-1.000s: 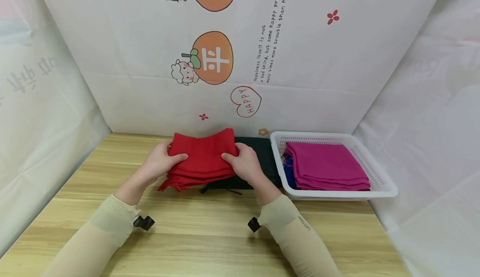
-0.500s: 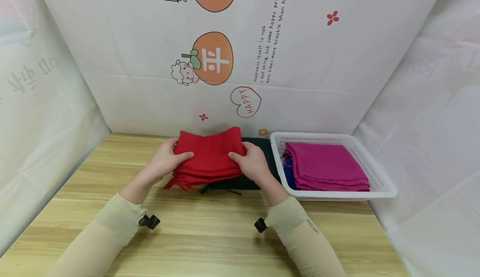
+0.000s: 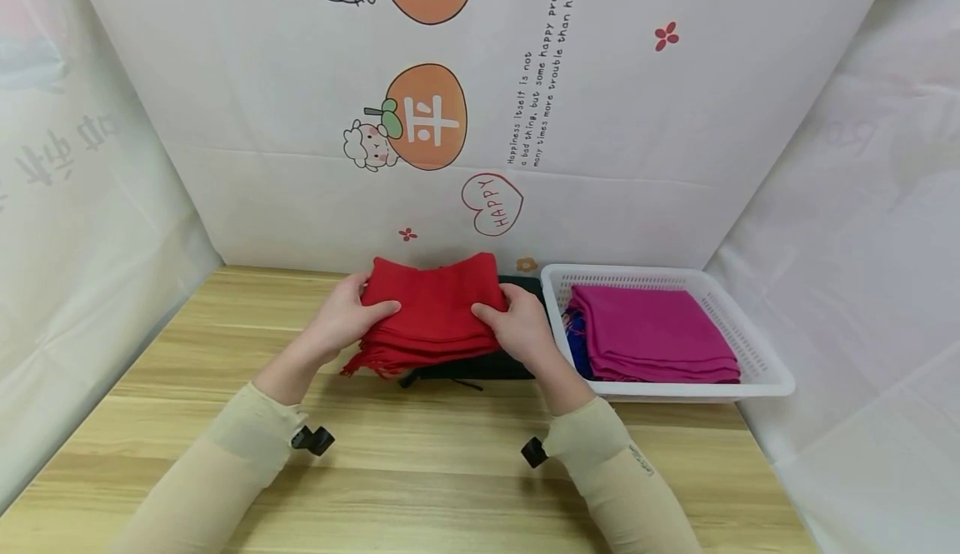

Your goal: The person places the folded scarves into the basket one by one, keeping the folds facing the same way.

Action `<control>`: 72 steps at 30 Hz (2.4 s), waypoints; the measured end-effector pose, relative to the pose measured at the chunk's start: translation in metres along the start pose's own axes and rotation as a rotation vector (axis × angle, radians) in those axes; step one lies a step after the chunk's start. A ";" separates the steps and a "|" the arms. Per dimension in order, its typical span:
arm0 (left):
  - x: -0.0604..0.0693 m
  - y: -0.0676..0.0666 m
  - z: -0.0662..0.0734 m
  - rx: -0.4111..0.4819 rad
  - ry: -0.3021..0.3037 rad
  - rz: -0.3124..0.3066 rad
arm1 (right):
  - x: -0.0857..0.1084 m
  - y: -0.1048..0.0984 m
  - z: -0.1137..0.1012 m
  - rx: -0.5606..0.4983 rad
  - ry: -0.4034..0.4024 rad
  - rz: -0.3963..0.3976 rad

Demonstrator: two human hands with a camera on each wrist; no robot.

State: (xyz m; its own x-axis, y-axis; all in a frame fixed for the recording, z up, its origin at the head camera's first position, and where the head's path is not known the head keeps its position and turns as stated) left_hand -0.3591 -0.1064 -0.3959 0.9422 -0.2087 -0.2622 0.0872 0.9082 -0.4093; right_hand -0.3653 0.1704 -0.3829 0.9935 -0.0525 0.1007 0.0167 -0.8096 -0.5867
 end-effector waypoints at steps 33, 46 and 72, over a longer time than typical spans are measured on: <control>-0.010 0.037 0.019 0.057 0.037 0.009 | 0.006 -0.040 0.021 0.012 0.001 0.031; -0.012 0.052 0.027 0.087 0.069 0.016 | 0.011 -0.056 0.031 -0.003 0.013 0.040; -0.021 0.089 0.036 0.142 0.091 0.034 | 0.017 -0.085 0.053 0.022 0.037 0.058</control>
State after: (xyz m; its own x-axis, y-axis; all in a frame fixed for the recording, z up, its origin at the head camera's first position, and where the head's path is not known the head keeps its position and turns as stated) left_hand -0.3594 -0.0086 -0.3956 0.9126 -0.2033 -0.3548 0.1068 0.9560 -0.2731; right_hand -0.3434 0.2691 -0.3742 0.9881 -0.1211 0.0953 -0.0382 -0.7916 -0.6099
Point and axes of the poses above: each hand's wrist, its own x-axis away from the middle knuckle, its own y-axis out of the palm, z = x × y, the point moved 10 cm from there along -x, towards the middle knuckle, and after that the axes turned 14 degrees about y, right-handed, at the moved point
